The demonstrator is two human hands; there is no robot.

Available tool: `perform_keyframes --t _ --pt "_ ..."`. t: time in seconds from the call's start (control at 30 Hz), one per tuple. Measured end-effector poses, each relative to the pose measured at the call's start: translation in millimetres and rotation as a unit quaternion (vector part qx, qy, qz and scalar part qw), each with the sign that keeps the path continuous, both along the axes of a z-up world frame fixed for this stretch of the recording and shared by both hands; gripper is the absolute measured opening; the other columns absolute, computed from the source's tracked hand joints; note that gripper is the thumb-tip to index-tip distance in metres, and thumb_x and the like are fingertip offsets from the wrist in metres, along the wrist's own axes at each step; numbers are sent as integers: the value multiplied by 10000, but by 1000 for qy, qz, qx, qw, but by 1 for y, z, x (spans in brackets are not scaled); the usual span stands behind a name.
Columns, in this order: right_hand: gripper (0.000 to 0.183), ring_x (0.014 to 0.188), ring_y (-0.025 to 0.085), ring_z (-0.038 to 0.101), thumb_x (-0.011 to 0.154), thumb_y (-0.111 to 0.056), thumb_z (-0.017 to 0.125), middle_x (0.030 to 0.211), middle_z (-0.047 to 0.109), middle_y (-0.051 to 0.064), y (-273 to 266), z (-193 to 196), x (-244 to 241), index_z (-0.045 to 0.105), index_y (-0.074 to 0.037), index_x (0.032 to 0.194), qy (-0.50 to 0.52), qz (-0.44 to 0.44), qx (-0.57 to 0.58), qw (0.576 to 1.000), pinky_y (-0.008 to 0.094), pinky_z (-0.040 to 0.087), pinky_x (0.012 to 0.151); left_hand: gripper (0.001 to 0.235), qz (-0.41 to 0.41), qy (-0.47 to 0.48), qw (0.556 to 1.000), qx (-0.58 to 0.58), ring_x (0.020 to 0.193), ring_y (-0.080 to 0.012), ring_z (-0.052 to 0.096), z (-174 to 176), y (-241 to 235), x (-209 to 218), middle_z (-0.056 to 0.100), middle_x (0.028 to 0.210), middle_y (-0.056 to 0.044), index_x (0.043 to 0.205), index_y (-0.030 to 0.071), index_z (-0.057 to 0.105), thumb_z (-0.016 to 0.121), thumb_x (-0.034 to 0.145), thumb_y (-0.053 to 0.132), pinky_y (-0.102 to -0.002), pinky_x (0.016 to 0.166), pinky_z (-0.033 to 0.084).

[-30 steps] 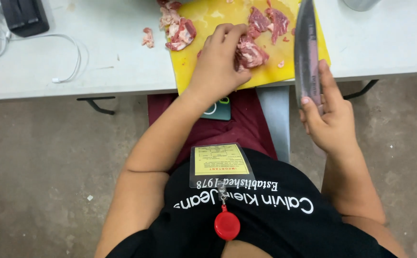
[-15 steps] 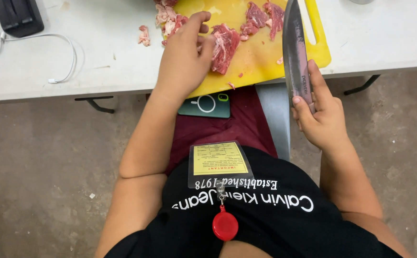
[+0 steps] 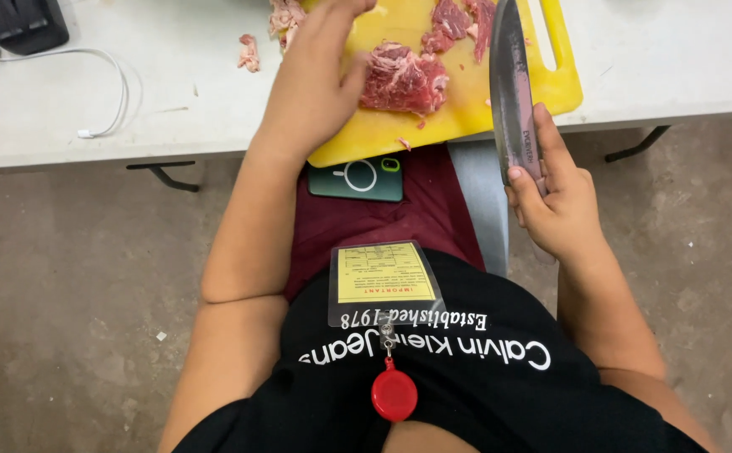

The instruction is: Trimming and cutting raw meat into smaller pieces on a yellow cutting board using a kitchen knife.

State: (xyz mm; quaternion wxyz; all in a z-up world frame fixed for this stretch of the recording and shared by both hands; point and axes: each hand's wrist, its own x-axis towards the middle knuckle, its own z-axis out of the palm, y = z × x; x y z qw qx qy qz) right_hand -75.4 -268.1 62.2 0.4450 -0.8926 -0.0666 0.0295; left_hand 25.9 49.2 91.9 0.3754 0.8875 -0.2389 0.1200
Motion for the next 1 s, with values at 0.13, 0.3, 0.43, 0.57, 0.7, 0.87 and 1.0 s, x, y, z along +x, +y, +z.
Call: perform_keyframes --t 0.13,0.3,0.43,0.57,0.7,0.87,1.0 --pt "675 468 129 520 1069 -118 531 691 627 34 5 2 2 264 -232 1679 17 9 -6 1000 268 556 611 717 -41 84 996 6 1366 -351 533 -8 -11 -2 543 1466 -180 1469 41 439 795 849 86 -478 1153 410" --pt "680 480 135 551 1072 -103 538 710 644 48 10 13 11 260 -252 1674 8 18 -20 1000 269 579 623 501 -22 -14 998 -57 1166 -357 682 -26 -7 30 731 1231 -170 1251 14 627 455 825 -189 -436 1004 496" --pt "677 546 194 613 1082 -148 466 795 677 27 29 38 25 175 -277 1679 16 84 -82 993 349 573 712 325 68 -45 996 -29 1017 -368 626 -15 -15 11 644 1087 -183 1169 18 575 557 866 -101 -451 816 493" --pt "697 719 299 679 1076 -139 456 799 688 75 58 63 47 135 -258 1683 23 169 -141 975 411 530 764 235 76 13 991 -106 842 -225 570 -15 -36 -27 597 927 -78 1010 64 544 749 911 120 -368 759 481" --pt "716 678 539 565 1065 -127 471 728 596 320 83 74 70 152 -225 1699 -3 155 -222 963 510 426 655 319 71 -18 993 -94 977 -295 598 -39 -45 -35 601 1047 -108 1055 46 605 831 850 136 -386 868 498" --pt "721 715 602 568 1063 -181 464 774 598 385 101 83 82 137 -255 1702 47 143 -336 930 595 418 588 220 89 -76 984 -137 989 -299 656 -57 -52 -36 625 1085 -134 1074 -28 656 760 892 39 -393 879 576" --pt "709 553 514 523 1083 -158 435 656 548 312 104 84 65 105 -212 1708 45 157 -367 916 559 371 510 157 104 -99 979 -145 942 -290 662 -64 -54 -35 635 1039 -126 1022 -35 668 747 897 19 -390 821 579"
